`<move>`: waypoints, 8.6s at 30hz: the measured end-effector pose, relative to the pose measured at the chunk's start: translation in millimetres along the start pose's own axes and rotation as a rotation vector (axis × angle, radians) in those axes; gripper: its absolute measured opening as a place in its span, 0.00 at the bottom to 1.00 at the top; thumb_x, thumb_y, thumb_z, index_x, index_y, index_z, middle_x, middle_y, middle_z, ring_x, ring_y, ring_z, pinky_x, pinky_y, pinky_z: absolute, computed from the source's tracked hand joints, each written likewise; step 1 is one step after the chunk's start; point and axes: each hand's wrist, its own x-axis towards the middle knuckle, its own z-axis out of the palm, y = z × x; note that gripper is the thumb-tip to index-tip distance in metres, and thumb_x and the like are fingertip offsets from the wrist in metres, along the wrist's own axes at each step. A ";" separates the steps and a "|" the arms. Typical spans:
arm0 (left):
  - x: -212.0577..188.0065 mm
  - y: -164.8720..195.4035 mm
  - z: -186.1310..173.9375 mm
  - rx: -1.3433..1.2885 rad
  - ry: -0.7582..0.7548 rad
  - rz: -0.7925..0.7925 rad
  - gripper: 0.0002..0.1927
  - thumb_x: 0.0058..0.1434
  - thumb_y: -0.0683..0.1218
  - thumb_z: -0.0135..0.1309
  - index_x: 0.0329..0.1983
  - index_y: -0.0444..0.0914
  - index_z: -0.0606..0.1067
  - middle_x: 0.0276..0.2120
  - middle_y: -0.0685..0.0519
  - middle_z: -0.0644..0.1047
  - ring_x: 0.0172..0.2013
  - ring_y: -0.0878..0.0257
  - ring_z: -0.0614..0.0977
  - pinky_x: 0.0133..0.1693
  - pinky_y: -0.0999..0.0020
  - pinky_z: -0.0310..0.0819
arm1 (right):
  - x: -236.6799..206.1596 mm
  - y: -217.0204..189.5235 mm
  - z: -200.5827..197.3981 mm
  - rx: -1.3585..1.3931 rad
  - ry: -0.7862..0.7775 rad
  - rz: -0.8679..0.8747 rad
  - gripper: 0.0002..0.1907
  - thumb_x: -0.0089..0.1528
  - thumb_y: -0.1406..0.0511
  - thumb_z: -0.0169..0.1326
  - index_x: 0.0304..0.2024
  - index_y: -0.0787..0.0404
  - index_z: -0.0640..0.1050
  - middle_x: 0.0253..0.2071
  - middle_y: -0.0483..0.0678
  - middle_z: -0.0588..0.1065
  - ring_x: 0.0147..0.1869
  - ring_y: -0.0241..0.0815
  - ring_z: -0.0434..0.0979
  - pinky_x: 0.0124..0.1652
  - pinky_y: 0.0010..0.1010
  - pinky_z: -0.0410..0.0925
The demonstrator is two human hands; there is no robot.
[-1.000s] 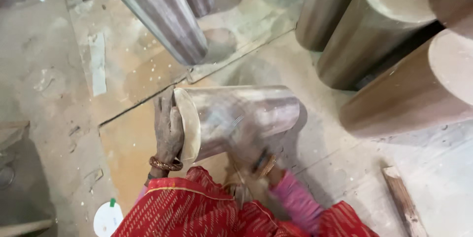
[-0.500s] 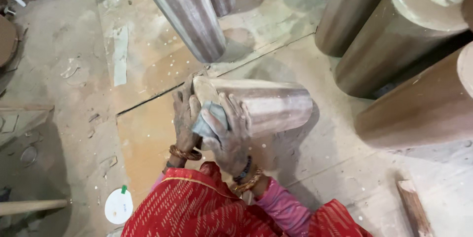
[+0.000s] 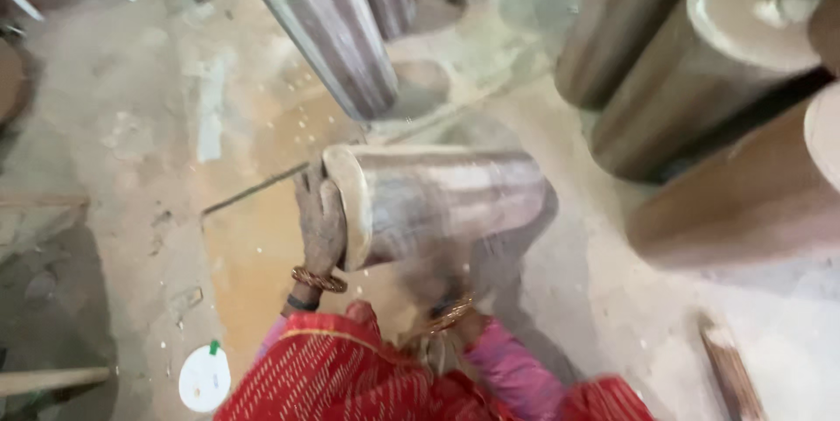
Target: The person sits on the floor and sands the top and side surfaces of cylindrical wooden objects using a small sanding block. They rotate each cylinder to reach different areas and then place it back among other cylinders.
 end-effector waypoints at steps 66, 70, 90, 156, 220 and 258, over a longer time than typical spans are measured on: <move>16.5 39.8 -19.3 -0.040 -0.108 -0.200 0.25 0.72 0.52 0.40 0.67 0.34 0.62 0.57 0.33 0.66 0.53 0.34 0.72 0.49 0.45 0.70 | 1.7 59.2 -13.9 0.009 0.073 0.129 0.22 0.69 0.68 0.45 0.65 0.66 0.70 0.64 0.59 0.71 0.68 0.55 0.69 0.68 0.40 0.59; 7.3 44.8 -20.7 0.383 -0.064 0.347 0.20 0.73 0.46 0.43 0.66 0.37 0.65 0.64 0.34 0.66 0.59 0.32 0.72 0.56 0.49 0.72 | -3.0 4.8 21.8 0.020 -0.038 -0.019 0.22 0.69 0.67 0.44 0.66 0.65 0.70 0.64 0.58 0.71 0.68 0.53 0.69 0.67 0.38 0.59; 19.5 75.2 -31.3 -0.061 -0.226 -0.012 0.28 0.66 0.48 0.45 0.69 0.35 0.62 0.61 0.35 0.66 0.52 0.37 0.75 0.51 0.51 0.74 | 33.3 56.2 -26.3 0.060 -0.239 0.087 0.24 0.72 0.62 0.38 0.68 0.63 0.69 0.65 0.54 0.71 0.67 0.46 0.69 0.66 0.33 0.58; 4.2 14.1 -15.9 -0.008 -0.078 -0.171 0.28 0.73 0.51 0.36 0.71 0.31 0.60 0.62 0.31 0.64 0.58 0.32 0.69 0.57 0.47 0.64 | -5.0 71.7 -18.3 0.003 0.089 0.150 0.24 0.73 0.63 0.38 0.70 0.66 0.65 0.70 0.57 0.68 0.73 0.51 0.65 0.71 0.38 0.56; 112.7 193.6 55.1 0.207 -0.589 0.314 0.47 0.54 0.68 0.54 0.72 0.42 0.60 0.59 0.38 0.66 0.55 0.35 0.73 0.46 0.41 0.73 | 30.4 201.0 -186.3 -0.583 0.322 0.502 0.12 0.66 0.61 0.46 0.44 0.60 0.77 0.38 0.57 0.78 0.41 0.56 0.78 0.40 0.46 0.71; 60.8 277.9 -92.5 -0.865 -0.417 0.273 0.33 0.58 0.39 0.45 0.71 0.39 0.67 0.58 0.50 0.77 0.48 0.59 0.76 0.53 0.65 0.71 | 80.8 -160.3 -198.3 0.739 0.188 -0.045 0.28 0.67 0.70 0.45 0.71 0.64 0.62 0.65 0.50 0.70 0.65 0.35 0.71 0.64 0.27 0.64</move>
